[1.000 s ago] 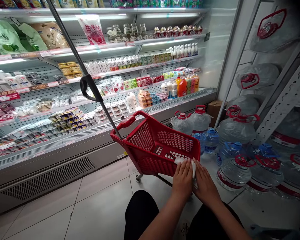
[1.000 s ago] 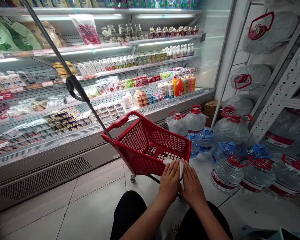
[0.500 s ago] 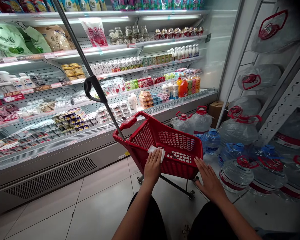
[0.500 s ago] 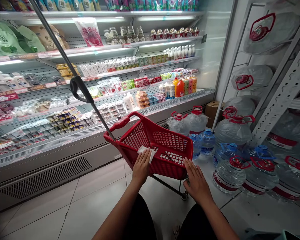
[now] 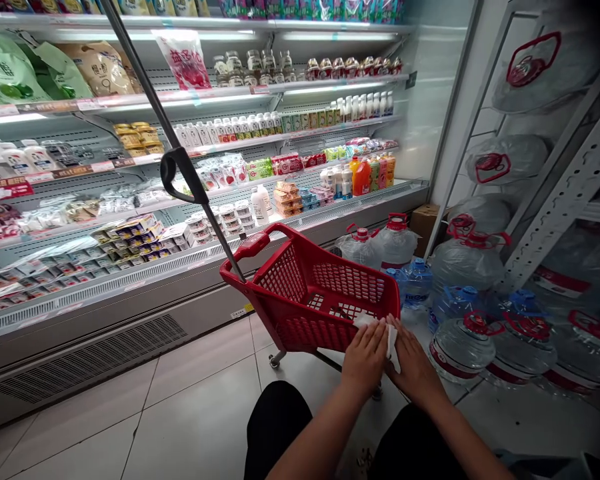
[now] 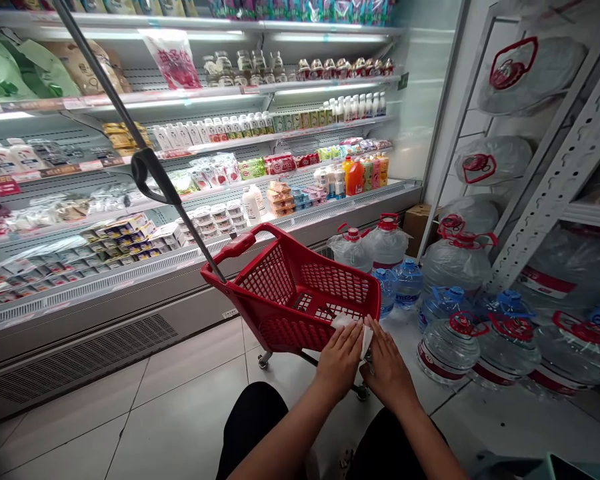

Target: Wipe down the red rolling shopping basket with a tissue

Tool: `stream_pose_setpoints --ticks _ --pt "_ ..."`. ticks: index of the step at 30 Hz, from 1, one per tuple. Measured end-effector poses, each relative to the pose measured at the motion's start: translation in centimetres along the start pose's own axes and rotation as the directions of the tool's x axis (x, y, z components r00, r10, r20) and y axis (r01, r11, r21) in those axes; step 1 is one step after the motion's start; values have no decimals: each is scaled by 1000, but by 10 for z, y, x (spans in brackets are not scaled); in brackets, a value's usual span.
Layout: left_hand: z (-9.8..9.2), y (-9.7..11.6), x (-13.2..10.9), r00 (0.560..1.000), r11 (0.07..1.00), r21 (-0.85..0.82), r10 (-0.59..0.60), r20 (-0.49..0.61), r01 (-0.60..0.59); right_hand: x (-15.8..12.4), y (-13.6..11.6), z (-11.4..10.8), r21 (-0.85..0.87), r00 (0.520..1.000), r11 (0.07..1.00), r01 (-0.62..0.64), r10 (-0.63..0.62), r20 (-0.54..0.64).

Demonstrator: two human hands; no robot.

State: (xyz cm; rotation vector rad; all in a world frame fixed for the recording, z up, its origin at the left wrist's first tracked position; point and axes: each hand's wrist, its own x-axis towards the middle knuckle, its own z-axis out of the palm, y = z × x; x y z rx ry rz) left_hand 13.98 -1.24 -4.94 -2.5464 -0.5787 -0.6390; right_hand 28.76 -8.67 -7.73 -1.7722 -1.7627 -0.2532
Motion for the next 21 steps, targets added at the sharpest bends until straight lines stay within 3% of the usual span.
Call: stream_pose_setpoints --ticks 3,10,12,15,21 --pt "-6 -30 -9 1000 1000 -7 21 16 -21 1 -1 -8 -88 999 996 7 -4 36" --pt "-28 -129 -43 975 977 81 -202 87 196 8 20 -8 -144 999 989 33 -27 38" --pt "-33 -146 -48 964 965 99 -251 88 242 12 24 -6 -156 1000 988 23 -19 25" --pt "-29 -141 -45 956 957 90 -282 81 274 23 8 0 -178 999 984 -29 23 -36" --pt "-7 -72 -22 979 979 26 -202 38 201 42 -52 18 -145 993 985 89 -100 -70"
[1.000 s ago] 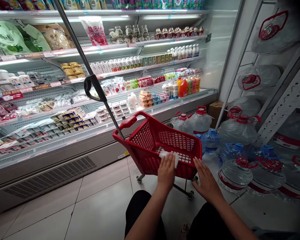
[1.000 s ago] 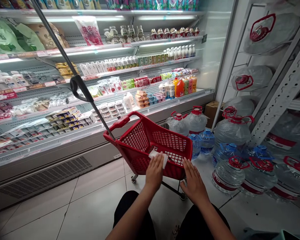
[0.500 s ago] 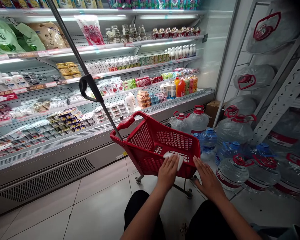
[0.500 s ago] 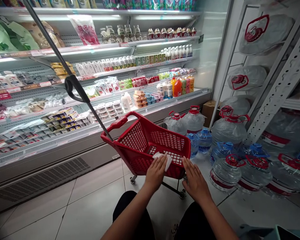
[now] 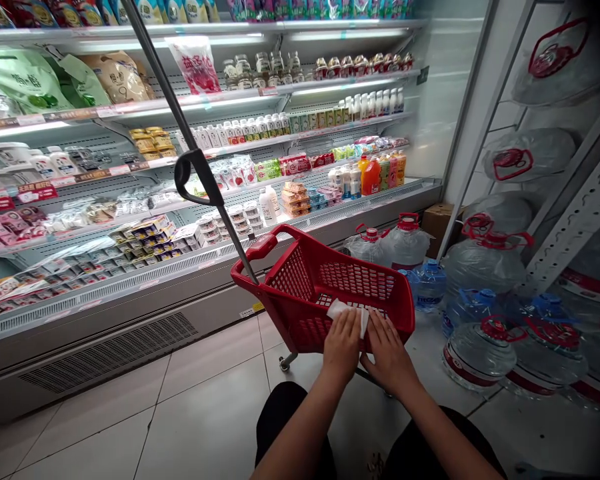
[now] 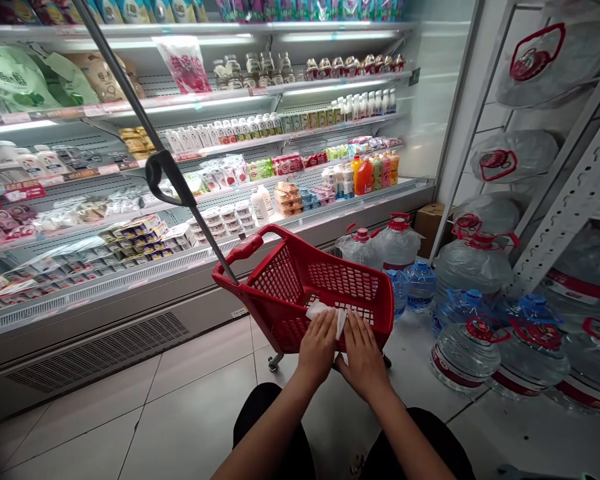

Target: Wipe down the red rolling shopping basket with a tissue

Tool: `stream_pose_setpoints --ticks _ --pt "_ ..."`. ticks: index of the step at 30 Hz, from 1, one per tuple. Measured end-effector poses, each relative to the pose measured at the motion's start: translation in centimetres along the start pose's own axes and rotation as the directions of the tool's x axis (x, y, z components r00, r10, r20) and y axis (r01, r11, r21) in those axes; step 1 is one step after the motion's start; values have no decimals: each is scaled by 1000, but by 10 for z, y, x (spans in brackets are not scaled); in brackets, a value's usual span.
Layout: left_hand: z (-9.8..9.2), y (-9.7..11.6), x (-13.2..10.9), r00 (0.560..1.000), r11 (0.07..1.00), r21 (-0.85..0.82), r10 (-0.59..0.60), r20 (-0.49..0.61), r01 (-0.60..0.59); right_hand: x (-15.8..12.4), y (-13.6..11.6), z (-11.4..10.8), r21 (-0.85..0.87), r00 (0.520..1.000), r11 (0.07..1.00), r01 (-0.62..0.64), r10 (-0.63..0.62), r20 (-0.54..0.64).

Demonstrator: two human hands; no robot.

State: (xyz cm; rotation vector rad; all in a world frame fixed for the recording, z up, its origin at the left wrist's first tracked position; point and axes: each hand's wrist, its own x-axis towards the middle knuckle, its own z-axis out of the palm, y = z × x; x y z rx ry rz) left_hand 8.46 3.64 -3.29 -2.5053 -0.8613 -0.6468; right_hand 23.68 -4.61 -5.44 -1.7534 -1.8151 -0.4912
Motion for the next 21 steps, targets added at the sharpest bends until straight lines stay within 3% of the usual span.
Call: stream_pose_setpoints --ticks 2,4,11,14,21 --pt "-2 5 -1 999 998 11 54 3 -54 -1 -3 1 9 1000 1000 20 -20 -3" --pt "-9 -8 -3 996 995 38 88 12 -88 -5 2 -2 12 999 999 44 -45 26" --pt "-47 -108 -16 999 989 145 -27 34 22 -16 18 -10 15 1000 1000 -1 0 8" --pt "-62 -136 -19 996 984 154 -90 22 86 -19 17 -11 21 1000 1000 3 -4 13" --pt "-68 -151 -16 977 967 137 -210 -28 212 -26 17 -15 25 1000 1000 10 -10 7"
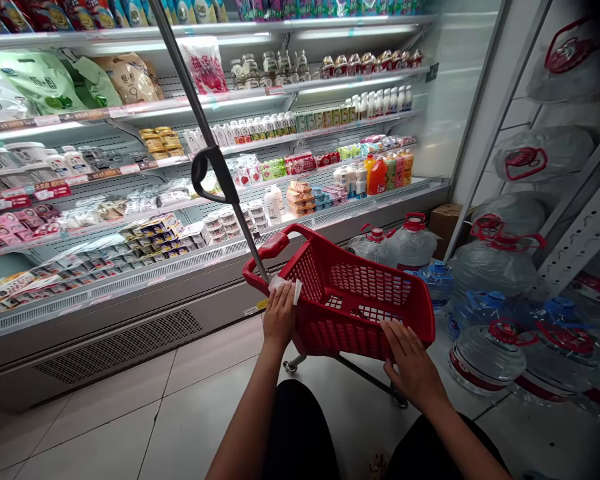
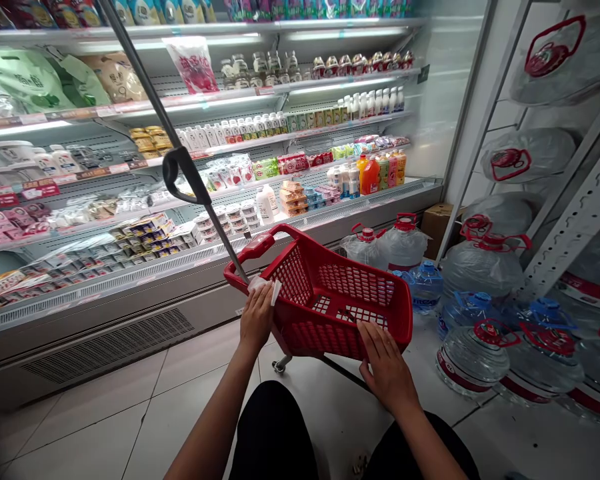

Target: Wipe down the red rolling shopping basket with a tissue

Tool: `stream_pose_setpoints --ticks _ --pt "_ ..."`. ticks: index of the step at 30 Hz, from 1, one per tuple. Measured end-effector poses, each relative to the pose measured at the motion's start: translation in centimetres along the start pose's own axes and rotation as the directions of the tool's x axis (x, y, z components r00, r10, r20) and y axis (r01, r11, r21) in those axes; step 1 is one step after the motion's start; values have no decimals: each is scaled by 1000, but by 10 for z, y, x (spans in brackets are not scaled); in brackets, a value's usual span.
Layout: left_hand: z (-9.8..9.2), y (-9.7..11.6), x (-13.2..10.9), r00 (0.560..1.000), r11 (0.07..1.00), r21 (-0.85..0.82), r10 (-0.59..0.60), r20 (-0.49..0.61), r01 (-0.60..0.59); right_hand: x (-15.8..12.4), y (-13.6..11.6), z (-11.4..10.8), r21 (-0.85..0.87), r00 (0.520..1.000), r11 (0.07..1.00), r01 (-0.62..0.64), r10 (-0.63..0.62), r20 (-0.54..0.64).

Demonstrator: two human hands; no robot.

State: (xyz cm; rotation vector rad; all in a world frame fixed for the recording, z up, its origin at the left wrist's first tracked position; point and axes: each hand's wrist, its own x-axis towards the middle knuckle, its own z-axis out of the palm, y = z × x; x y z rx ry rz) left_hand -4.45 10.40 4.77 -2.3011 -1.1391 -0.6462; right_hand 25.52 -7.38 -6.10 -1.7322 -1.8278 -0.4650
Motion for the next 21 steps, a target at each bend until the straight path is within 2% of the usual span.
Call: stream_pose_setpoints --ticks 5,7,10,13,16,21 --pt "-7 -21 12 997 997 -30 75 37 -74 -3 5 0 -6 1000 1000 10 -9 20" --pt "-8 -28 15 997 997 -34 67 35 -65 -4 5 2 -5 1000 1000 4 -4 18" --pt "-3 -20 14 1000 1000 -19 10 11 -9 -5 3 6 2 1000 1000 -9 9 -7" --pt "8 11 5 1000 1000 -15 24 12 -24 -7 1 8 14 1000 1000 -11 12 -24" --pt "20 56 -5 994 993 -57 106 32 -104 -8 -1 7 24 1000 1000 -16 17 -15" --pt "30 129 -15 984 972 -156 176 5 -173 -9 -2 7 21 999 999 -31 31 -17"
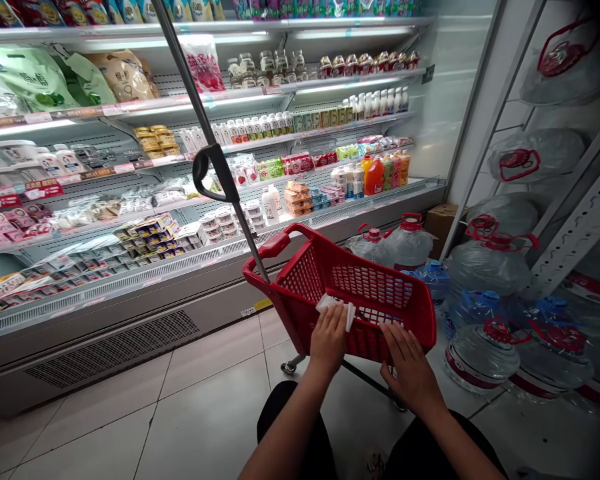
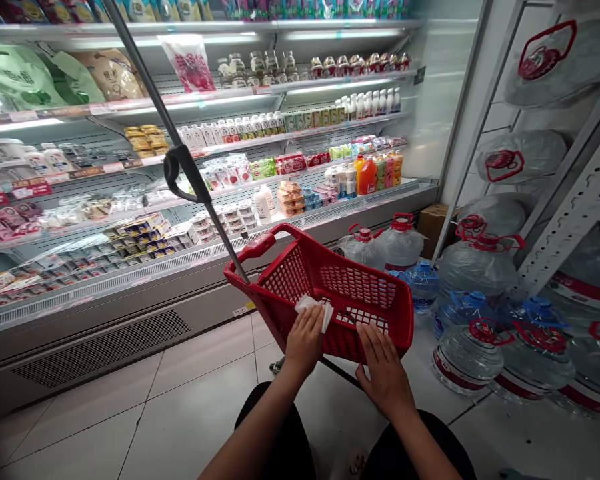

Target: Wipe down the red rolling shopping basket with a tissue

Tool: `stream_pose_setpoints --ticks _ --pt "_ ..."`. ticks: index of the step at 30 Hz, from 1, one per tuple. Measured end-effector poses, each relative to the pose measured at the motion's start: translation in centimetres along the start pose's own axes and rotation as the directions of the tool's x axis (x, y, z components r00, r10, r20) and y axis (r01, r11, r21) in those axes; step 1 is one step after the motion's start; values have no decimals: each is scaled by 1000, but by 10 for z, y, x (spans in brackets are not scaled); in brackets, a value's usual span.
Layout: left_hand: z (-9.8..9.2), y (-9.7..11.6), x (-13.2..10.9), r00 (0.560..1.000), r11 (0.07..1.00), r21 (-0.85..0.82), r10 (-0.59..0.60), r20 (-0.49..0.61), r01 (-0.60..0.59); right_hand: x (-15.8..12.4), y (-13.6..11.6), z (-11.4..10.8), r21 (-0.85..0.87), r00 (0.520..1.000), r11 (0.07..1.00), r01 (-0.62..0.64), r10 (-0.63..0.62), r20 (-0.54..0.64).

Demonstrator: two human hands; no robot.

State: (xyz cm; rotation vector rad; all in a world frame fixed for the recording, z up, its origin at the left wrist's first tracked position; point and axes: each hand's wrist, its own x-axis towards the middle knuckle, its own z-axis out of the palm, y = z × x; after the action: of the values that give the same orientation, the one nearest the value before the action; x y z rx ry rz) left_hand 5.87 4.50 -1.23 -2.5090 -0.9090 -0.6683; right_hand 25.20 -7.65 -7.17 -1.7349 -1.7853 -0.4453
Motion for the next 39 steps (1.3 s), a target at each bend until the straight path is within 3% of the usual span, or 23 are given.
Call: stream_pose_setpoints --ticks 4,8,15,17,19,22,25,30,34,37,39 --pt "6 35 4 999 998 -54 43 -12 -44 -3 3 3 -14 1000 1000 10 -10 -8" --pt "5 50 4 997 995 -69 77 5 -76 -7 3 5 -14 1000 1000 14 -14 -13" --pt "2 46 2 990 990 -52 132 42 -130 -4 0 -13 -22 999 999 33 -32 22" --pt "3 41 2 991 989 -68 133 24 -131 -4 7 -21 -37 1000 999 -13 14 12" --pt "5 37 2 995 992 -76 97 -2 -97 -7 16 -26 -63 997 995 -77 76 -16" --pt "10 39 3 1000 998 -62 25 -17 -26 -12 27 -25 -86 997 994 -75 75 -5" --pt "16 59 5 999 998 -58 33 -10 -33 -13 28 -15 -74 997 995 -69 71 18" --pt "23 98 8 988 986 -63 153 -26 -154 -13 28 -7 -57 999 997 -50 50 -1" --pt "17 83 11 970 967 -78 240 -33 -242 -15 34 -13 -62 998 997 -49 51 25" --pt "15 65 13 988 986 -60 153 -9 -153 -15 33 -15 -44 996 996 -76 78 51" --pt "17 67 11 997 996 -30 80 4 -79 -13 29 -14 -18 992 993 -114 115 48"
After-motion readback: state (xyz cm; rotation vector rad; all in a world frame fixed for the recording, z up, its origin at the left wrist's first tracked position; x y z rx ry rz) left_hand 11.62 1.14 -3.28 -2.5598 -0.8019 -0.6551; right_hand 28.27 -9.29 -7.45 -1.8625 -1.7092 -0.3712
